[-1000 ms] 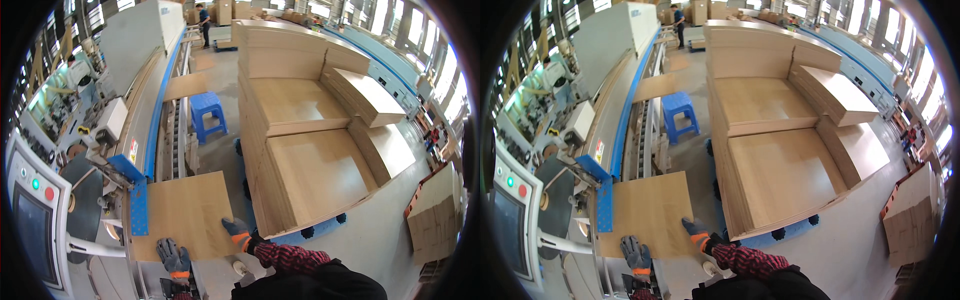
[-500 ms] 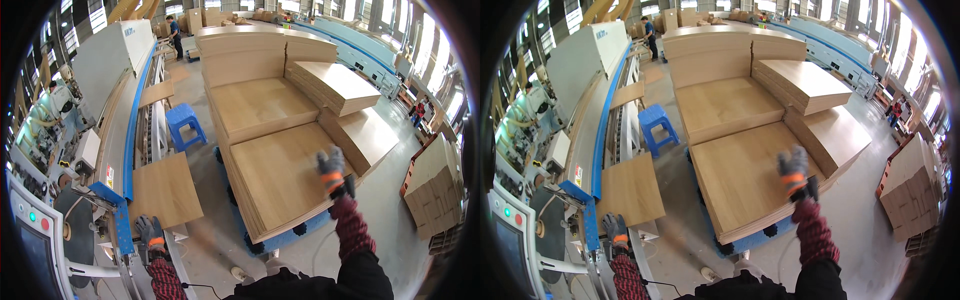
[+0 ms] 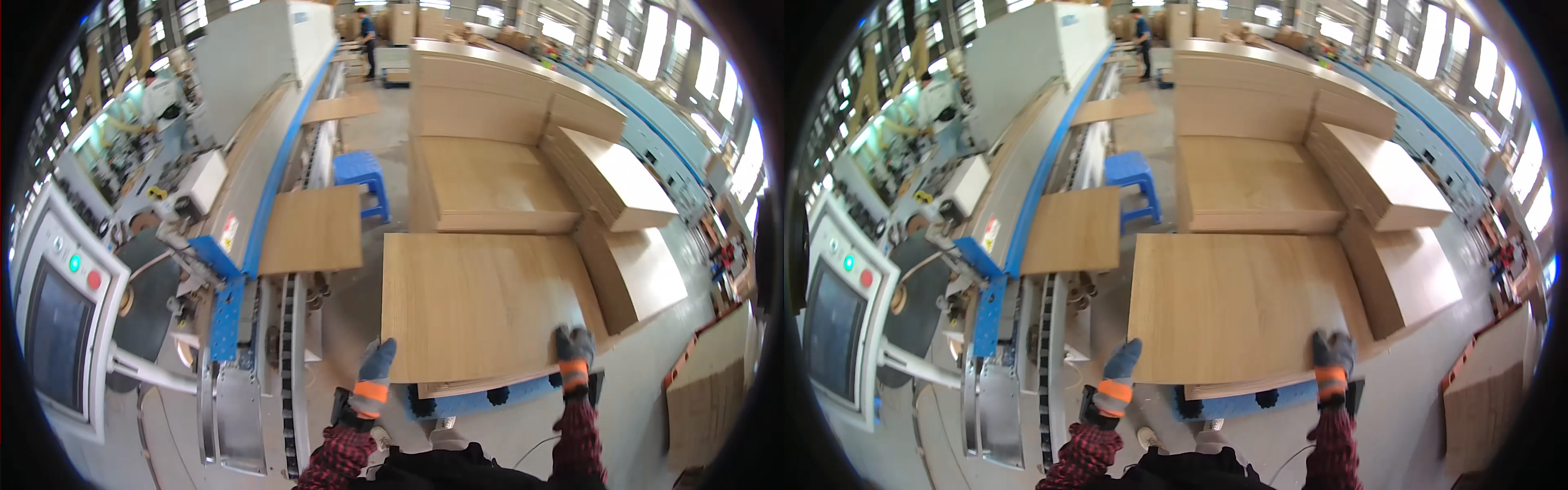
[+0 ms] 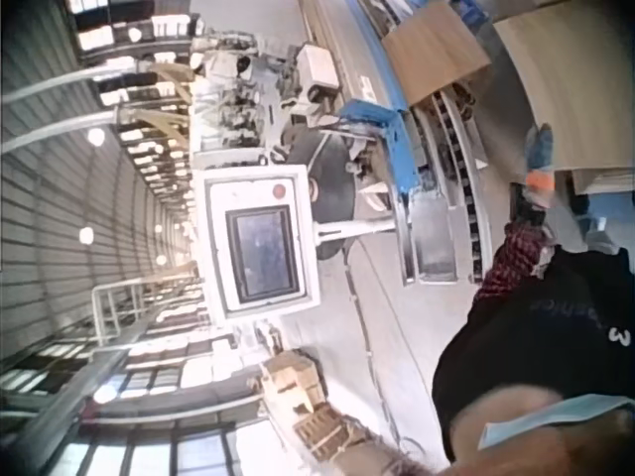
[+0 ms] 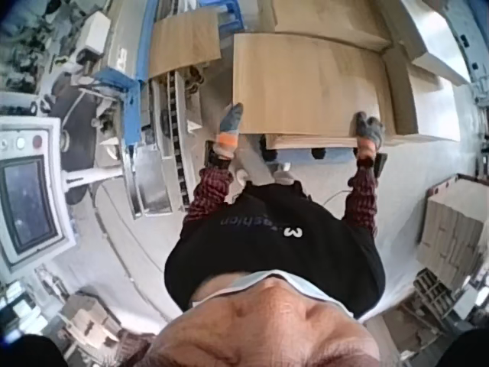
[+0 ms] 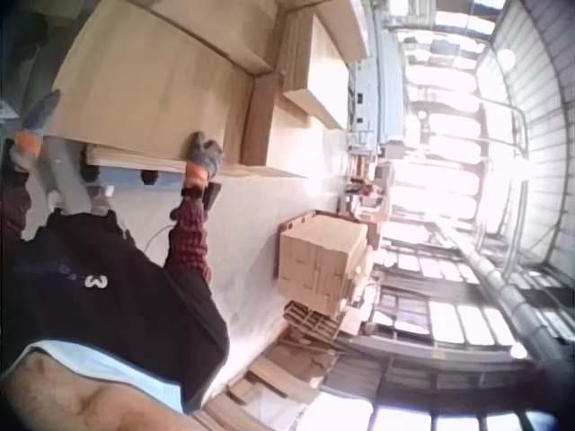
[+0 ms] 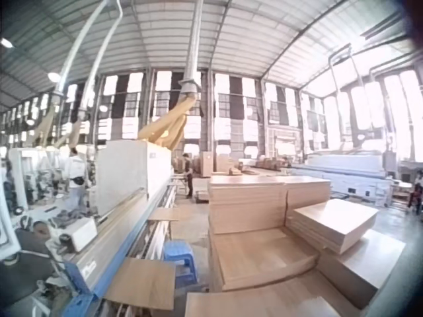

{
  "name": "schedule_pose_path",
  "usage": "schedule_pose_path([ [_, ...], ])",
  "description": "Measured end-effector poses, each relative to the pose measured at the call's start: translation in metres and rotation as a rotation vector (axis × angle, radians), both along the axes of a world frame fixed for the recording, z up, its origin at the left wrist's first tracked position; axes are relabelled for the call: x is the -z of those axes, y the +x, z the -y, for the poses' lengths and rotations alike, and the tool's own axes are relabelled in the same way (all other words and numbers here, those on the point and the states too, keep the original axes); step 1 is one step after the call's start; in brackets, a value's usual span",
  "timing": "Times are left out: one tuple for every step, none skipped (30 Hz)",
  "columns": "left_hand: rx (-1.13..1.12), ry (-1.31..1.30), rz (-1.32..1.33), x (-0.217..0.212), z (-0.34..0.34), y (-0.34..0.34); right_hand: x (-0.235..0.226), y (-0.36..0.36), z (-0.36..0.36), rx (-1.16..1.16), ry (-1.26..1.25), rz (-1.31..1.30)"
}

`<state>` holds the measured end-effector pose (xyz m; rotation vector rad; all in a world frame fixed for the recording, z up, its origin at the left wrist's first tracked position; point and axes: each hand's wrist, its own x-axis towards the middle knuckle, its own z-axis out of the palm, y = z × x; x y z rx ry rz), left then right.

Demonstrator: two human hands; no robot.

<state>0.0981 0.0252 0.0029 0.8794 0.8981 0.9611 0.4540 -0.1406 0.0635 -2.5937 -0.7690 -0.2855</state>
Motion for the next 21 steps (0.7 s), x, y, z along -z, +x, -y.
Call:
schedule_pose_path([
  [-0.016,0.0,-0.003,-0.009,0.004,-0.015,-0.001,-0.015,0.017,-0.007,0.018,-0.038],
  [-0.03,-0.004,-0.008,-0.028,0.015,-0.033,0.001,-0.027,0.032,0.025,0.003,-0.11],
  [-0.052,-0.005,-0.018,-0.039,0.022,-0.054,-0.001,-0.04,0.042,0.006,-0.011,-0.157],
  [-0.11,0.011,-0.145,-0.019,0.029,-0.083,0.0,-0.049,0.049,-0.053,0.067,-0.308],
  [-0.149,-0.01,-0.137,-0.015,0.04,-0.104,-0.005,-0.059,0.048,-0.135,0.103,-0.317],
  [-0.186,-0.031,-0.129,-0.015,0.052,-0.122,-0.01,-0.07,0.04,-0.109,0.149,-0.402],
  [-0.219,-0.046,-0.123,-0.016,0.065,-0.139,-0.014,-0.082,0.03,-0.077,0.198,-0.49],
  [-0.284,-0.038,-0.128,-0.014,0.075,-0.153,-0.007,-0.086,0.027,-0.12,0.189,-0.562],
  [-0.31,-0.074,-0.106,-0.009,0.086,-0.168,0.003,-0.089,0.027,-0.16,0.18,-0.634],
  [-0.336,-0.111,-0.08,-0.001,0.097,-0.182,0.008,-0.092,0.025,-0.199,0.168,-0.702],
  [-0.357,-0.145,-0.056,0.009,0.108,-0.198,0.005,-0.104,0.02,-0.232,0.154,-0.844],
  [-0.357,-0.182,0.041,0.027,0.121,-0.214,-0.002,-0.12,0.015,-0.262,0.137,-0.986],
  [-0.387,-0.158,-0.055,0.035,0.132,-0.228,-0.006,-0.134,0.01,-0.293,0.117,-1.125],
  [-0.413,-0.136,-0.146,0.04,0.14,-0.237,0.003,-0.141,0.01,-0.358,0.218,-1.212],
  [-0.439,-0.114,-0.238,0.044,0.145,-0.247,0.008,-0.154,0.01,-0.376,0.248,-1.221],
  [-0.486,-0.114,-0.168,0.041,0.151,-0.257,0.012,-0.173,0.007,-0.401,0.271,-1.236],
  [-0.428,0.206,-0.547,0.048,0.153,-0.279,0.015,-0.191,0.005,-0.421,0.299,-1.251],
  [-0.343,0.524,-0.926,0.059,0.155,-0.309,0.016,-0.209,-0.002,-0.433,0.271,-1.302],
  [-0.233,0.838,-1.308,0.064,0.161,-0.328,0.017,-0.229,-0.01,-0.448,0.239,-1.361],
  [-0.241,0.333,-1.367,0.042,0.155,-0.328,0.024,-0.244,-0.016,-0.456,0.212,-1.414],
  [-0.236,-0.165,-1.368,-0.001,0.135,-0.322,0.048,-0.256,-0.016,-0.607,0.238,-1.316],
])
